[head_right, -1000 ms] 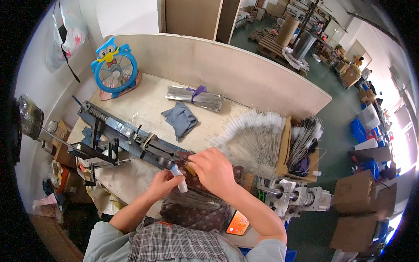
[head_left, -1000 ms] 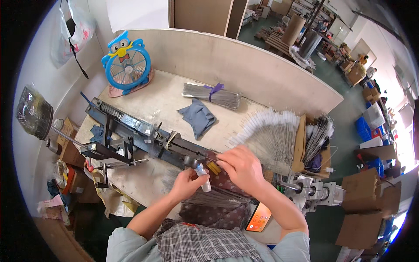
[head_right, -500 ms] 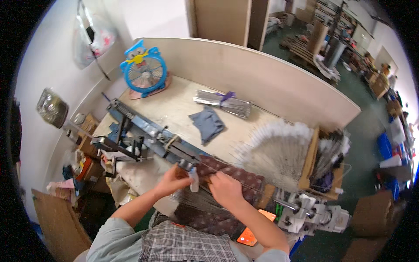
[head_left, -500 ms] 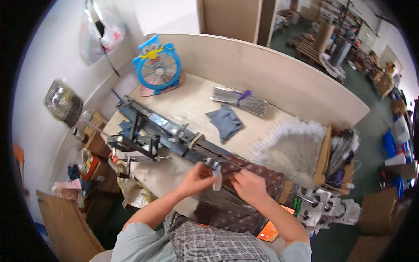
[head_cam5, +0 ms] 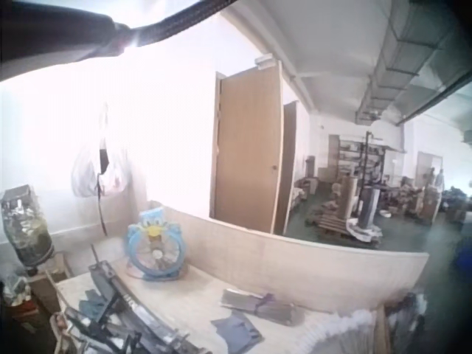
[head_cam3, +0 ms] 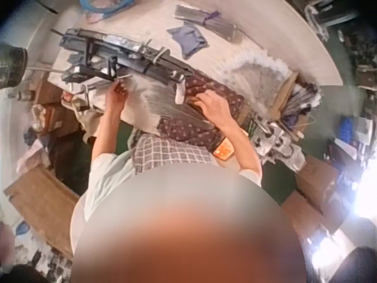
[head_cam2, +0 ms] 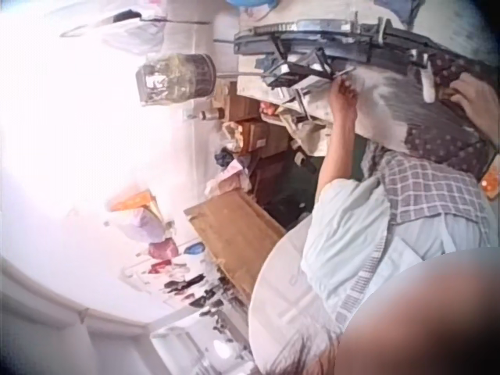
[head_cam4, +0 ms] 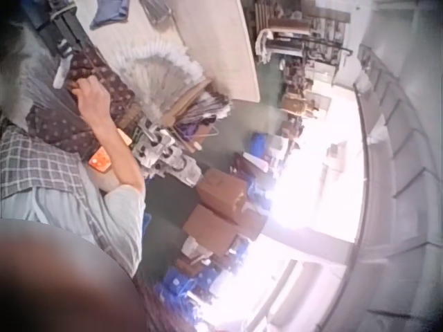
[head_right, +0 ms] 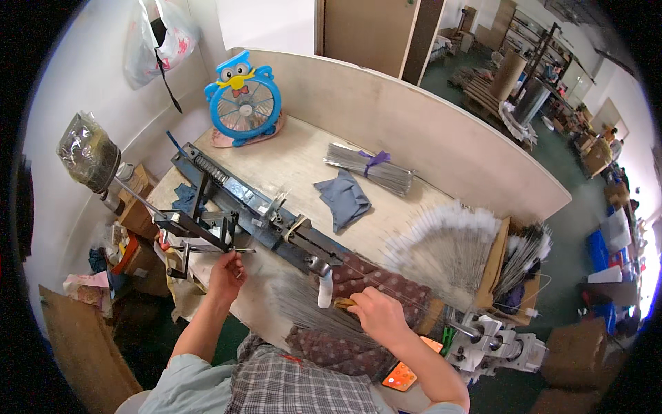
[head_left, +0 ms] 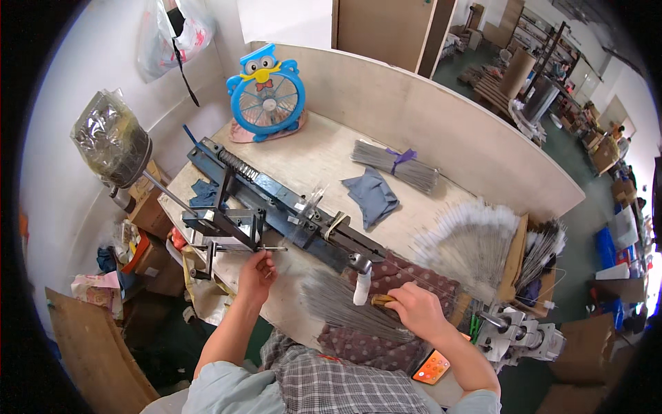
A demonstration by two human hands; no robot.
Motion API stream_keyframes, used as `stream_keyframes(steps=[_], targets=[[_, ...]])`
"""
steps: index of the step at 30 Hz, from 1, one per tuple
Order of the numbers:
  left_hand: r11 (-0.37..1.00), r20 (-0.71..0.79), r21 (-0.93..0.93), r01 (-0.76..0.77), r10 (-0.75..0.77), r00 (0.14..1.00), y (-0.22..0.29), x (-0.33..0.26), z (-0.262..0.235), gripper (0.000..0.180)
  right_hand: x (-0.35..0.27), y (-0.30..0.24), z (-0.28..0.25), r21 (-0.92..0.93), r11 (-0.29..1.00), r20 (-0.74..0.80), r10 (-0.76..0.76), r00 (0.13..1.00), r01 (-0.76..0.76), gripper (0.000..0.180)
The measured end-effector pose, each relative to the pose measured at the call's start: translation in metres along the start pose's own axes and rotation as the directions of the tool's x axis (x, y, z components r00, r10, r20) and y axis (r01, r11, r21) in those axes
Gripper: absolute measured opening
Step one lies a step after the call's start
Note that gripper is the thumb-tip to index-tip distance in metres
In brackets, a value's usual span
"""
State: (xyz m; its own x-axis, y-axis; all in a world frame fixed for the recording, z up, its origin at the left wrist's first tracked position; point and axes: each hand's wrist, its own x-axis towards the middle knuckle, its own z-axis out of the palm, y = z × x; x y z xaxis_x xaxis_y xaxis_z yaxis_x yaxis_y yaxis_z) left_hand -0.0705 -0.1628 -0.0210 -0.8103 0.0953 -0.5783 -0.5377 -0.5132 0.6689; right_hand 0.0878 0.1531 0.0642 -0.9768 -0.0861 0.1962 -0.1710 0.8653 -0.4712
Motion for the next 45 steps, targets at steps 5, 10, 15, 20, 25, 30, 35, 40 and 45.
stream_keyframes(steps=[5,10,15,20,25,30,35,40,45], targets=[[0.981,0.006,0.045,-0.189,0.189,0.982,-0.029,-0.017,0.030,0.013,-0.007,-0.008,-0.034,0.019,0.999,-0.131,-0.047,0.990,0.050,0.019],[0.964,0.565,0.249,-0.093,-0.066,0.823,-0.085,-0.092,0.129,0.015,0.000,0.017,-0.052,0.104,0.988,-0.254,0.138,0.957,-0.115,0.019],[0.945,0.654,0.303,-0.123,-0.113,0.748,-0.126,-0.091,0.179,0.018,-0.019,0.032,-0.052,0.351,0.908,-0.220,0.316,0.923,-0.227,0.019],[0.901,0.712,0.344,-0.263,-0.068,0.699,-0.142,-0.090,0.187,0.019,-0.029,0.039,-0.061,0.529,0.789,-0.069,0.407,0.911,-0.312,0.020],[0.900,0.693,0.338,-0.274,-0.041,0.720,-0.138,-0.092,0.186,0.019,-0.030,0.036,-0.067,0.453,0.876,-0.110,0.238,0.965,-0.164,0.019],[0.944,0.484,0.261,-0.204,0.055,0.873,-0.114,-0.096,0.176,0.018,-0.012,0.024,-0.062,0.058,0.997,-0.325,0.061,0.944,-0.045,0.013],[0.973,0.466,0.205,-0.103,-0.004,0.885,-0.109,-0.094,0.176,0.019,0.028,0.018,-0.028,-0.064,0.994,-0.334,0.058,0.941,-0.085,0.014],[0.974,0.486,0.212,-0.074,-0.039,0.873,-0.102,-0.094,0.172,0.019,0.032,0.013,-0.035,0.076,0.994,-0.239,0.100,0.966,-0.085,0.015],[0.939,0.574,0.335,-0.077,-0.139,0.807,-0.097,-0.086,0.164,0.039,0.037,0.016,-0.038,0.438,0.801,0.095,0.411,0.907,-0.408,0.019]])
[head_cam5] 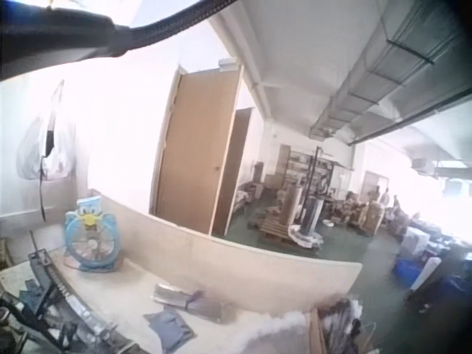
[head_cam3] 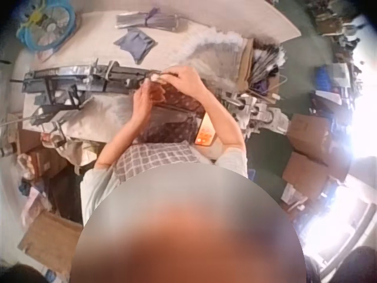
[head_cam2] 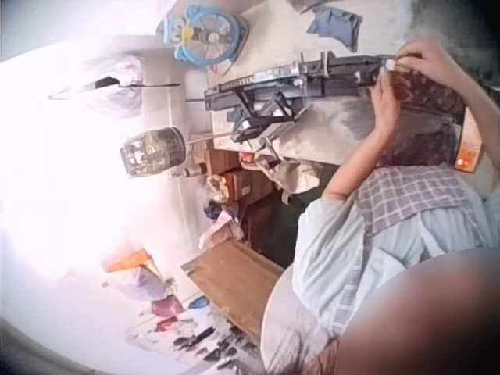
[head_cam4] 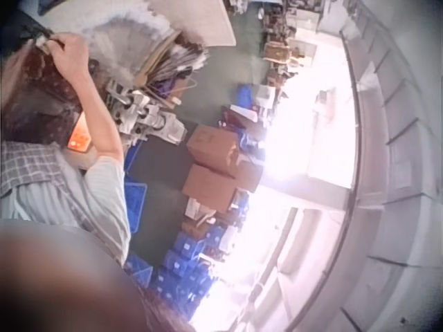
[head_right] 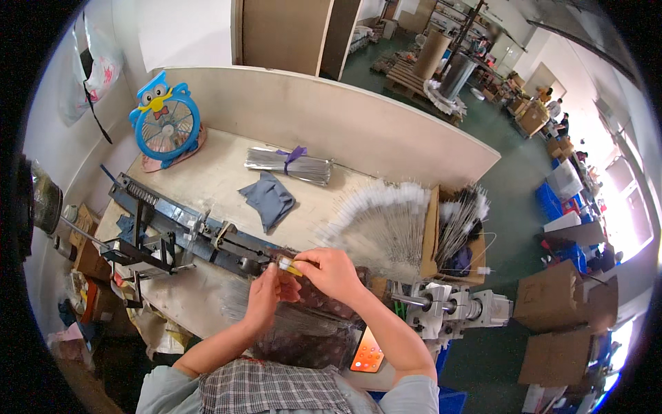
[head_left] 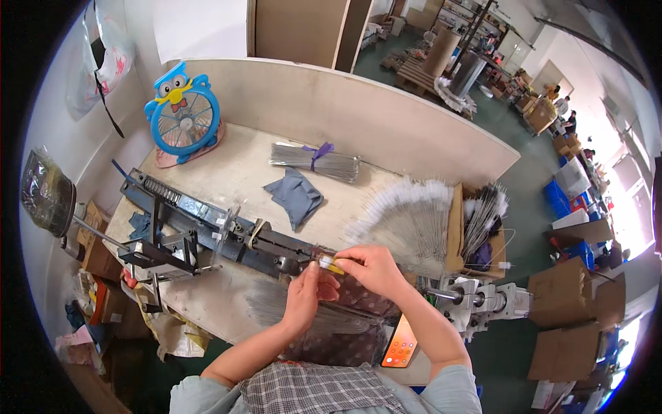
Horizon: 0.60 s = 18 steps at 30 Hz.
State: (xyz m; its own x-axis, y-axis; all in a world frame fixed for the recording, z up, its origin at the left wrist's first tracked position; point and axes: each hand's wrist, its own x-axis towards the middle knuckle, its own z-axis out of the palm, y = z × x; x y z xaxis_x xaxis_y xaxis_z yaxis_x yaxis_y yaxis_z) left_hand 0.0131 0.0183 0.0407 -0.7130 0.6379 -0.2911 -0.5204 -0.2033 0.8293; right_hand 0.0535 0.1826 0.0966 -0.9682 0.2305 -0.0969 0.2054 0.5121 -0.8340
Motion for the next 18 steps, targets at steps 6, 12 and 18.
stream_keyframes(steps=[6,12,18], targets=[[0.954,-0.117,-0.299,-0.021,-0.014,0.993,-0.004,0.007,0.011,0.049,-0.013,-0.011,0.017,-0.458,0.845,-0.210,-0.405,0.890,0.276,0.028],[0.918,-0.128,-0.390,-0.077,0.029,0.991,0.000,-0.001,0.019,0.032,-0.010,-0.011,0.034,-0.566,0.777,-0.295,-0.502,0.813,0.275,0.029],[0.904,-0.180,-0.400,-0.149,0.082,0.980,-0.006,0.003,0.024,0.013,-0.018,0.001,0.025,-0.601,0.715,-0.313,-0.621,0.718,0.357,0.027]])
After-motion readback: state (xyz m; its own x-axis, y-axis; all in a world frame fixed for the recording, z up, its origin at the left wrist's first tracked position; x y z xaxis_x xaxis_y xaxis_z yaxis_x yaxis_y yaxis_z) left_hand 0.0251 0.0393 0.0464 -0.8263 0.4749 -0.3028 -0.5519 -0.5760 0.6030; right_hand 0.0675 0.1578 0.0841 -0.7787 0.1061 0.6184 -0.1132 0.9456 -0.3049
